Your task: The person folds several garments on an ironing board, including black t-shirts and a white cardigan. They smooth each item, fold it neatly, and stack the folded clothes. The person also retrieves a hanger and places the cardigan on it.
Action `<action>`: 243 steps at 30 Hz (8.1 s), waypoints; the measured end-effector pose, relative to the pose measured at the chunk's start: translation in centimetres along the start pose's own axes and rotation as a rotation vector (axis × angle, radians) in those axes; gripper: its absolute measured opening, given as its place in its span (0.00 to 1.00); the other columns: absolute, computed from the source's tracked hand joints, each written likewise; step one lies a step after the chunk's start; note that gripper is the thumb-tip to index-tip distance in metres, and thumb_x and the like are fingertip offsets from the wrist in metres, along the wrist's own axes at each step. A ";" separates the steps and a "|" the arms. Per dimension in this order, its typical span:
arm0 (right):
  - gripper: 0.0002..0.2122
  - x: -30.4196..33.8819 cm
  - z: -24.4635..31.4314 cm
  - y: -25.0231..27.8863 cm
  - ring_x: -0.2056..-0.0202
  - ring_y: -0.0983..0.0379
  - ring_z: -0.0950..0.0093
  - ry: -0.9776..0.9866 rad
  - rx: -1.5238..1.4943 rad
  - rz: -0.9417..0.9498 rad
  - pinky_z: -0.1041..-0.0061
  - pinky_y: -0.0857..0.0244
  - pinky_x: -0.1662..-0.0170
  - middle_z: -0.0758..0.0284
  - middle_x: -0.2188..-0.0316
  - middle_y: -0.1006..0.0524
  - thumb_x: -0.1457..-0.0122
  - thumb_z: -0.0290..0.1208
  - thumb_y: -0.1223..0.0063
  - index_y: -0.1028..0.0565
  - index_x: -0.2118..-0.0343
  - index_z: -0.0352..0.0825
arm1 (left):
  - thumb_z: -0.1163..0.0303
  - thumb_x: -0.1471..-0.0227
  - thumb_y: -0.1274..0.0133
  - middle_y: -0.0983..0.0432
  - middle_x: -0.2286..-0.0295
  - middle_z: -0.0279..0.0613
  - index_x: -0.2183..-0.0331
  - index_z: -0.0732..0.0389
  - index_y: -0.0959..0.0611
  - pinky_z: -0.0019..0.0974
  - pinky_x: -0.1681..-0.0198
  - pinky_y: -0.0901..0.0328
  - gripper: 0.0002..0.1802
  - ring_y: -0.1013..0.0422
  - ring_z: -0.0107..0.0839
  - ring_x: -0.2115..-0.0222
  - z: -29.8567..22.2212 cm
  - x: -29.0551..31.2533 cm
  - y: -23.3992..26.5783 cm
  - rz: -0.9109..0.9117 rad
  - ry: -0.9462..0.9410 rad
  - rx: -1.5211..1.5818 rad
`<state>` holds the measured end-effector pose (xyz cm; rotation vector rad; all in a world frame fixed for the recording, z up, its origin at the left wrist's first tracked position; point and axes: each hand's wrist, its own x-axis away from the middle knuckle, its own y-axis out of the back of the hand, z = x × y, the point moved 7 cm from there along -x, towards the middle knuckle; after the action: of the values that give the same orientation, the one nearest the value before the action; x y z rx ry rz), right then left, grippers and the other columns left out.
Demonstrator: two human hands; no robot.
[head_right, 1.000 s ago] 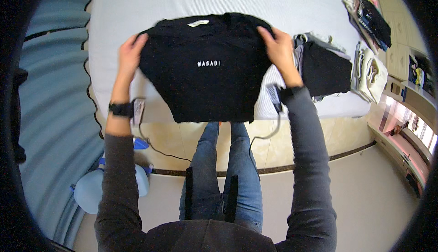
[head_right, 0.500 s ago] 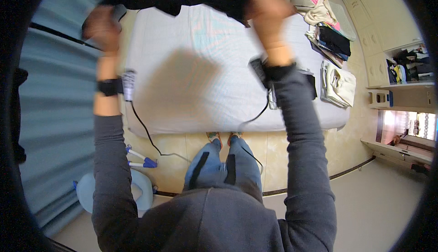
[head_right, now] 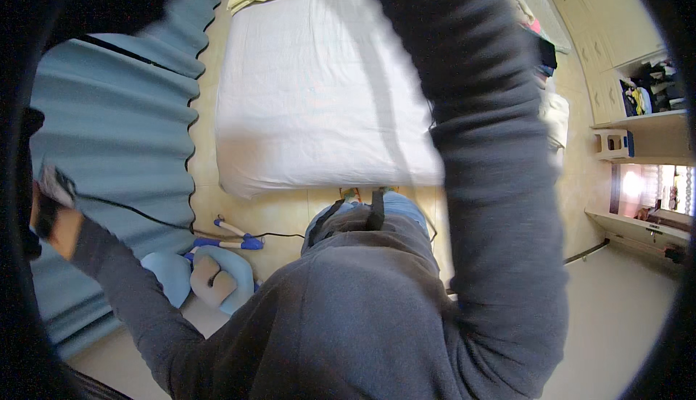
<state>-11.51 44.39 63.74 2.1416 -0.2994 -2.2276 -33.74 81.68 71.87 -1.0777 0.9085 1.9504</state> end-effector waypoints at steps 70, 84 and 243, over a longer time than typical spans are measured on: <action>0.12 22.1 -7.4 34.0 0.58 0.34 0.78 -1.618 0.221 0.492 0.81 0.42 0.54 0.69 0.61 0.28 0.46 0.29 0.49 0.26 0.61 0.28 | 0.54 0.61 0.39 0.36 0.50 0.58 0.46 0.64 0.34 0.44 0.47 0.42 0.43 0.40 0.53 0.49 -18.2 68.9 9.9 2.121 0.904 0.103; 0.14 16.4 -3.9 30.9 0.77 0.29 0.75 -1.526 -0.481 0.676 0.79 0.37 0.70 0.61 0.81 0.24 0.53 0.32 0.45 0.26 0.79 0.21 | 0.58 0.55 0.40 0.41 0.45 0.43 0.41 0.60 0.43 0.37 0.42 0.51 0.45 0.45 0.32 0.46 -73.9 13.8 -9.1 1.804 -0.272 2.528; 0.33 72.6 -14.9 8.2 0.36 0.57 0.64 -0.716 0.433 1.351 0.50 0.64 0.39 0.61 0.36 0.52 0.46 0.41 0.50 0.47 0.38 0.39 | 0.59 0.52 0.46 0.44 0.42 0.42 0.44 0.55 0.35 0.49 0.47 0.46 0.34 0.45 0.46 0.44 -53.5 55.7 -22.9 1.004 0.359 0.147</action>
<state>-1.05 23.10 -6.90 0.5296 -1.6897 -1.8591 -16.13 62.26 -4.28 -0.9785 2.0485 2.4087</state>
